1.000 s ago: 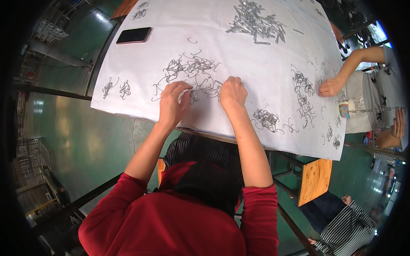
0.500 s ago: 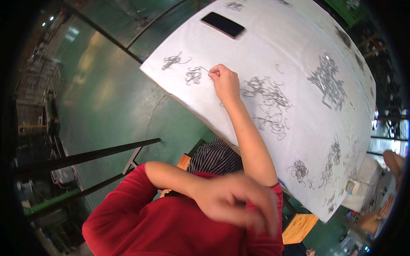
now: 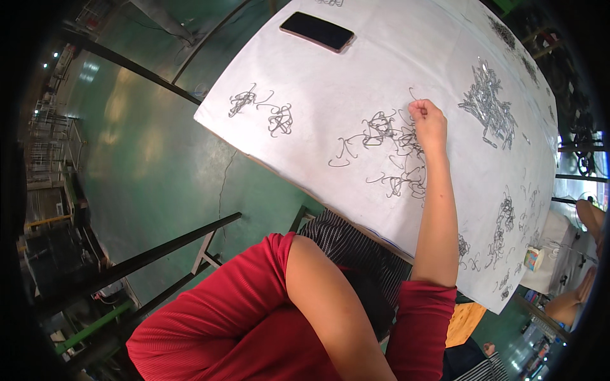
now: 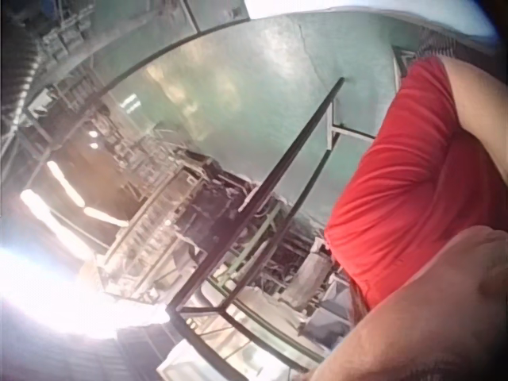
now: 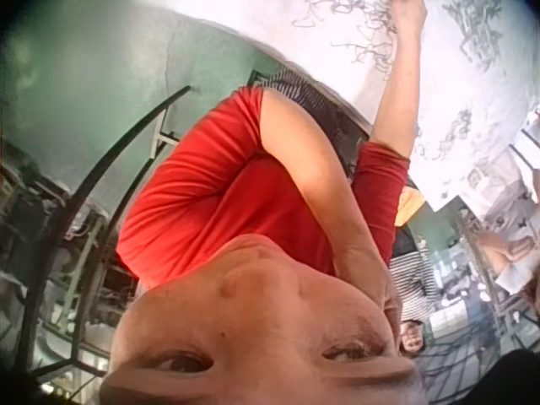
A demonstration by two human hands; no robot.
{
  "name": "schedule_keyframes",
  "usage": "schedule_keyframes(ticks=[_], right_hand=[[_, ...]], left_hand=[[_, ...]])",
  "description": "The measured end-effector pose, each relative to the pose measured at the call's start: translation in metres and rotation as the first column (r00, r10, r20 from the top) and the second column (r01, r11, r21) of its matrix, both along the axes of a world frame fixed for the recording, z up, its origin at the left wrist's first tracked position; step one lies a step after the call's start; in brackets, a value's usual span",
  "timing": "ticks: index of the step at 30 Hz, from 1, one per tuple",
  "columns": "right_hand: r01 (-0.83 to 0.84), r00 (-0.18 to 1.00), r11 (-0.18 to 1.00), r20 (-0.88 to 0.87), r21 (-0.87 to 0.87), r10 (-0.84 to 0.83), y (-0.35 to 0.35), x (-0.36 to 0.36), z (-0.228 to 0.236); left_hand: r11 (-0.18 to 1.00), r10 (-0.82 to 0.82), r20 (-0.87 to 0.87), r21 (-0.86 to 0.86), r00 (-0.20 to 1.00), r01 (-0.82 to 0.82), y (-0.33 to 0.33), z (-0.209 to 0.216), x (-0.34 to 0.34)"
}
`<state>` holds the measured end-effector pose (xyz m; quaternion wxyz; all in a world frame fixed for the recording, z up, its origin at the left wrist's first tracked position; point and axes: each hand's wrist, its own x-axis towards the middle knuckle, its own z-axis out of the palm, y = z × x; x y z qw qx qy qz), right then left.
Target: The person sits at a table and repeatedly picks up small metal clips, links them together by hand, and places the assembled clips on a large white sheet. The person occasionally gathers and repositions the clips on the sheet while continuing to assemble more.
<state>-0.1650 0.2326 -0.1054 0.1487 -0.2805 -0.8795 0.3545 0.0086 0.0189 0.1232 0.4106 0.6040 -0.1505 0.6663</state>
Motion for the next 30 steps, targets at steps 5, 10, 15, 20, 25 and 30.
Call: schedule_keyframes(ticks=[5, 10, 15, 20, 25, 30], right_hand=[[-0.068, 0.943, 0.98, 0.334, 0.189, 0.001, -0.02, 0.001, 0.014], [-0.113, 0.969, 0.974, 0.239, 0.197, 0.064, -0.016, 0.017, 0.003], [0.016, 0.996, 0.973, 0.089, -0.231, 0.005, -0.016, 0.084, 0.027], [0.097, 0.985, 0.765, -0.049, -0.637, -0.165, -0.01, 0.154, 0.045], [0.216, 0.939, 0.745, -0.074, -0.631, -0.335, 0.046, 0.204, 0.038], [0.394, 0.894, 0.907, -0.169, -0.148, -0.416, 0.159, 0.23, 0.019]], left_hand=[[1.0, -0.017, -0.01, -0.02, 1.0, 0.017, 0.019, -0.003, 0.001], [0.997, -0.024, -0.081, -0.069, 0.996, 0.018, 0.046, -0.007, 0.012], [0.996, -0.03, -0.109, -0.087, 0.994, 0.021, 0.067, -0.014, 0.022], [0.991, -0.083, -0.145, -0.113, 0.986, 0.067, 0.094, -0.017, 0.03], [0.935, 0.154, -0.29, -0.267, 0.945, -0.234, 0.16, -0.051, -0.012], [0.278, 0.566, -0.698, -0.337, 0.437, -0.899, 0.292, -0.157, -0.143]])
